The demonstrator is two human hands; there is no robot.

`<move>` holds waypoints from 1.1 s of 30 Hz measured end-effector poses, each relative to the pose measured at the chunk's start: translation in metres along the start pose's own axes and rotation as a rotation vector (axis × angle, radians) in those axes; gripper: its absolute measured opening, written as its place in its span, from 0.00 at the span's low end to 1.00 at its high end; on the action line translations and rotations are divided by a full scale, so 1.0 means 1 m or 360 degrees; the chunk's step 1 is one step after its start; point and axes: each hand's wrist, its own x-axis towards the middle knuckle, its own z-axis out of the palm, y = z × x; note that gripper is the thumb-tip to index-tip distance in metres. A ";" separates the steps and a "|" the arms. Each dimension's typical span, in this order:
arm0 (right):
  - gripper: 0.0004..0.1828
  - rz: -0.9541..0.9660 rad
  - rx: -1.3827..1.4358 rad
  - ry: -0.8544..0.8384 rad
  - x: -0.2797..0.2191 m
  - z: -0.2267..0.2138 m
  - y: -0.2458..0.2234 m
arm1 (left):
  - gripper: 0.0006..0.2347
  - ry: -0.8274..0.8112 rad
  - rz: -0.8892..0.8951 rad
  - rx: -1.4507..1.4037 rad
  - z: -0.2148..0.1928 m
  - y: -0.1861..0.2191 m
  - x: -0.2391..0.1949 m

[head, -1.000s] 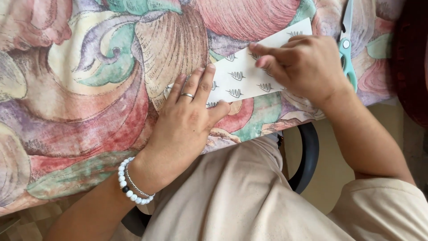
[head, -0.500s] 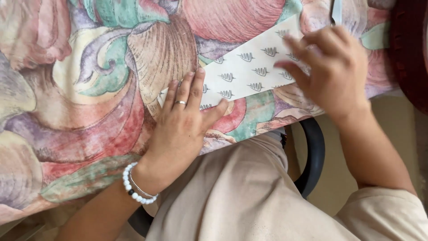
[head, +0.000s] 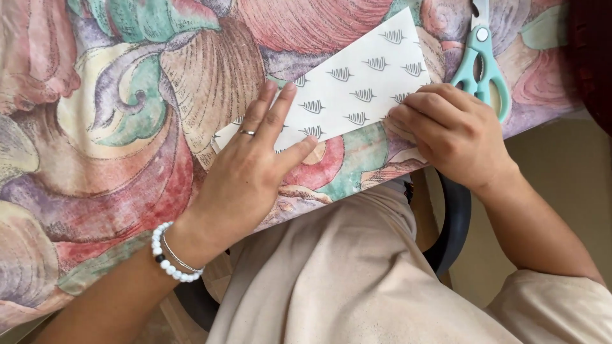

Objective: Wrapping small white cylindrical objects into printed paper sheets.

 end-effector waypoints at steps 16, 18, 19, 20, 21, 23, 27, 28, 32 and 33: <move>0.07 -0.0038 0.0195 -0.0217 0.024 -0.016 0.010 | 0.06 -0.0024 0.0042 0.0123 0.013 -0.002 0.017; 0.30 0.0037 -0.0199 -0.0608 0.040 -0.018 0.012 | 0.12 -0.0109 0.0023 0.0415 0.008 0.001 0.021; 0.30 0.0031 -0.0194 -0.0601 0.052 -0.013 0.008 | 0.12 -0.0110 0.0015 0.0423 0.008 0.004 0.023; 0.34 0.0049 -0.0321 -0.0705 0.063 -0.008 0.004 | 0.11 -0.0206 -0.0019 0.0597 0.007 0.007 0.026; 0.38 0.0068 -0.0461 -0.0805 0.076 -0.004 0.002 | 0.10 -0.0290 -0.0049 0.0773 0.008 0.010 0.031; 0.38 0.0063 -0.0274 -0.0739 0.081 0.003 0.015 | 0.10 -0.0231 -0.0059 0.0713 0.012 0.007 0.029; 0.28 0.0284 -0.0253 -0.0788 0.066 -0.003 0.061 | 0.08 -0.0182 -0.0090 0.0511 0.009 0.002 0.025; 0.28 0.0286 -0.0258 -0.0793 0.060 -0.004 0.072 | 0.08 -0.0178 -0.0086 0.0505 0.003 0.000 0.023; 0.35 0.0493 -0.0092 -0.0734 0.041 -0.009 0.100 | 0.13 -0.0089 -0.0109 0.0244 -0.020 -0.006 0.010; 0.48 0.0656 -0.0103 -0.0723 0.038 -0.008 0.102 | 0.15 -0.0104 -0.0138 0.0162 -0.026 -0.008 0.004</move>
